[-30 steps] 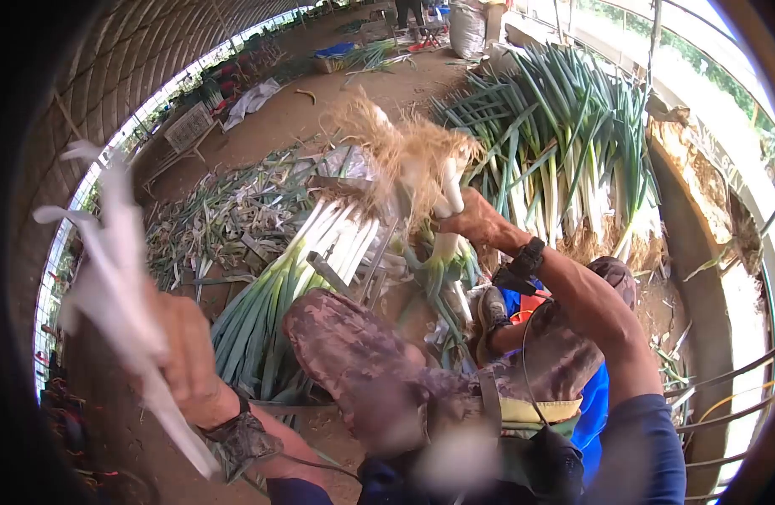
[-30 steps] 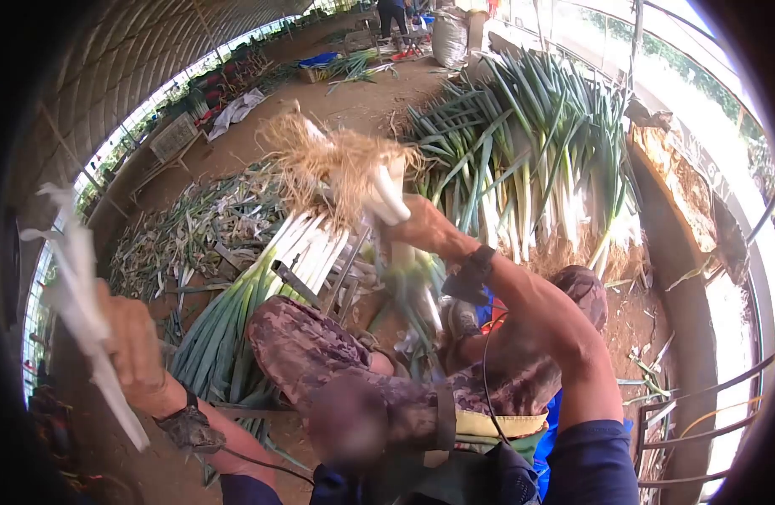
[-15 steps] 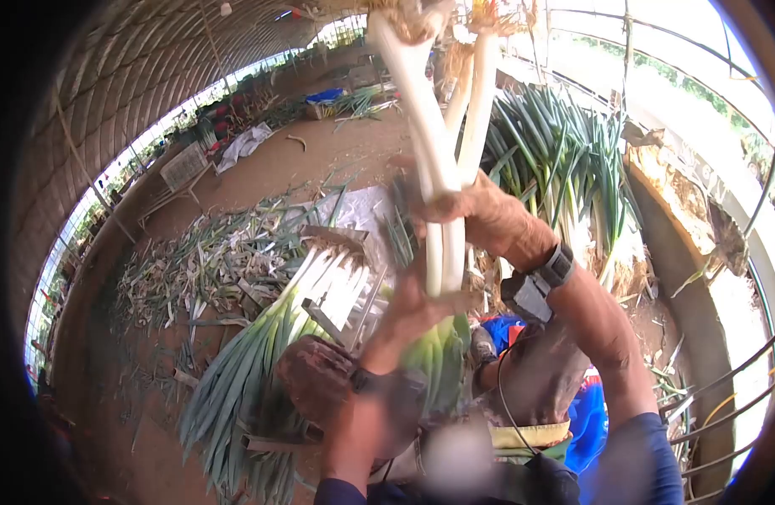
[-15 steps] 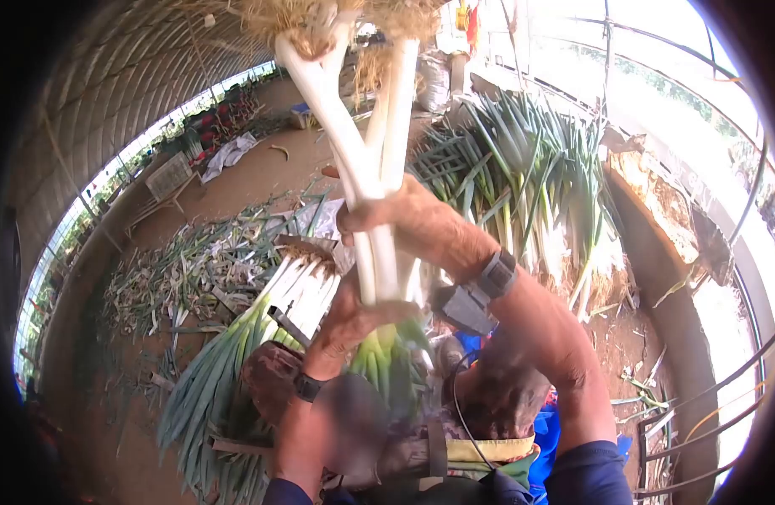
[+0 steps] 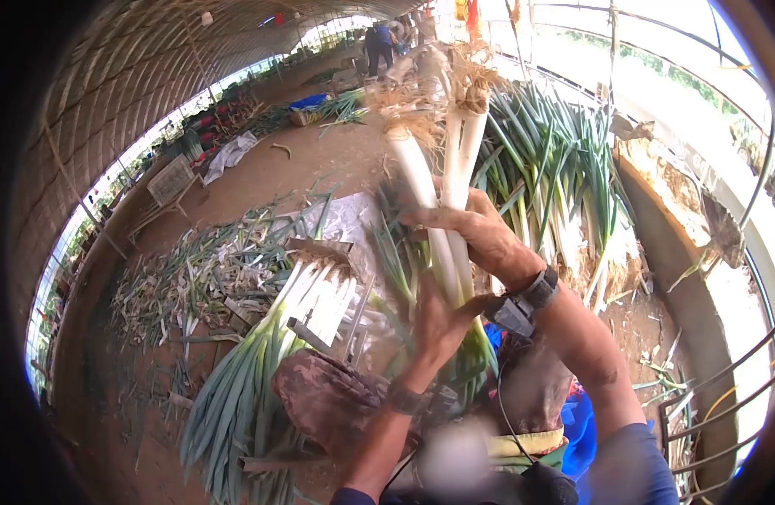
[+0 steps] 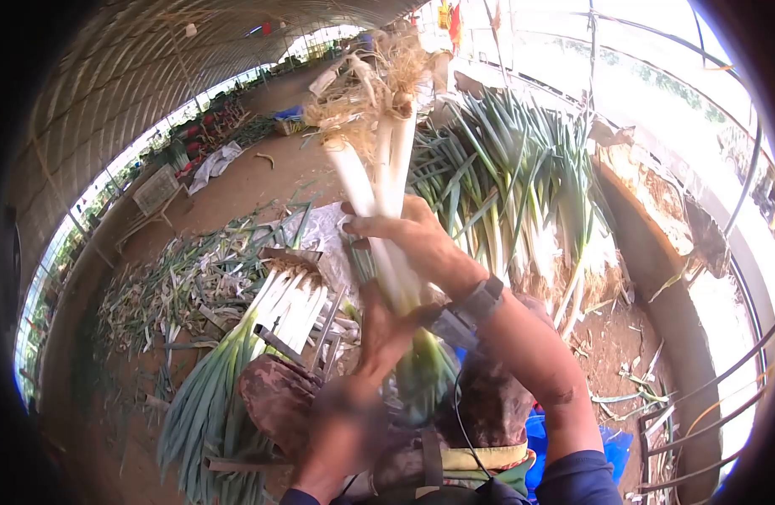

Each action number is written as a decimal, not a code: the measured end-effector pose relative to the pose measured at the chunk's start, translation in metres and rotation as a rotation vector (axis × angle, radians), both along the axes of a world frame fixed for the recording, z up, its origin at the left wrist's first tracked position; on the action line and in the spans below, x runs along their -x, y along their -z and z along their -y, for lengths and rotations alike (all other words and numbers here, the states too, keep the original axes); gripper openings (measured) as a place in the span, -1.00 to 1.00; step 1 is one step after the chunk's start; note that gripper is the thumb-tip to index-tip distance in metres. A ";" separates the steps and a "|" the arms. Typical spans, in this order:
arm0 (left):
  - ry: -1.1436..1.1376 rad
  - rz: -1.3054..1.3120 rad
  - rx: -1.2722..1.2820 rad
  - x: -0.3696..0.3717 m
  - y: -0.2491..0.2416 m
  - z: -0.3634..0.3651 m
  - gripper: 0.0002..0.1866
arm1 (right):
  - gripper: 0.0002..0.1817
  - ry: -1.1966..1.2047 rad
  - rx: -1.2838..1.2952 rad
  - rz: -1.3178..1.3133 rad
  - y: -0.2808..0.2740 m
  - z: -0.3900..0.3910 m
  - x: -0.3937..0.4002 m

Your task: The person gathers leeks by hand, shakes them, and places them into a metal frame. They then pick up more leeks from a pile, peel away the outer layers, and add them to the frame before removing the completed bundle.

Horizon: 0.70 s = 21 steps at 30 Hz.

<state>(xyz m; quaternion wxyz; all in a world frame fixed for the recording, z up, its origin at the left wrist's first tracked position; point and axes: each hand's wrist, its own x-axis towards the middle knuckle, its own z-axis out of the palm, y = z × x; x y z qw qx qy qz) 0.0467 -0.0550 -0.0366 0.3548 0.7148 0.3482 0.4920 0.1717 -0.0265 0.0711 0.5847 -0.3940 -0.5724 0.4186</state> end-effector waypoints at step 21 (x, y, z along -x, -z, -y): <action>0.131 0.307 0.360 0.016 0.028 -0.017 -0.61 | -0.41 0.418 0.009 0.247 0.046 0.023 0.015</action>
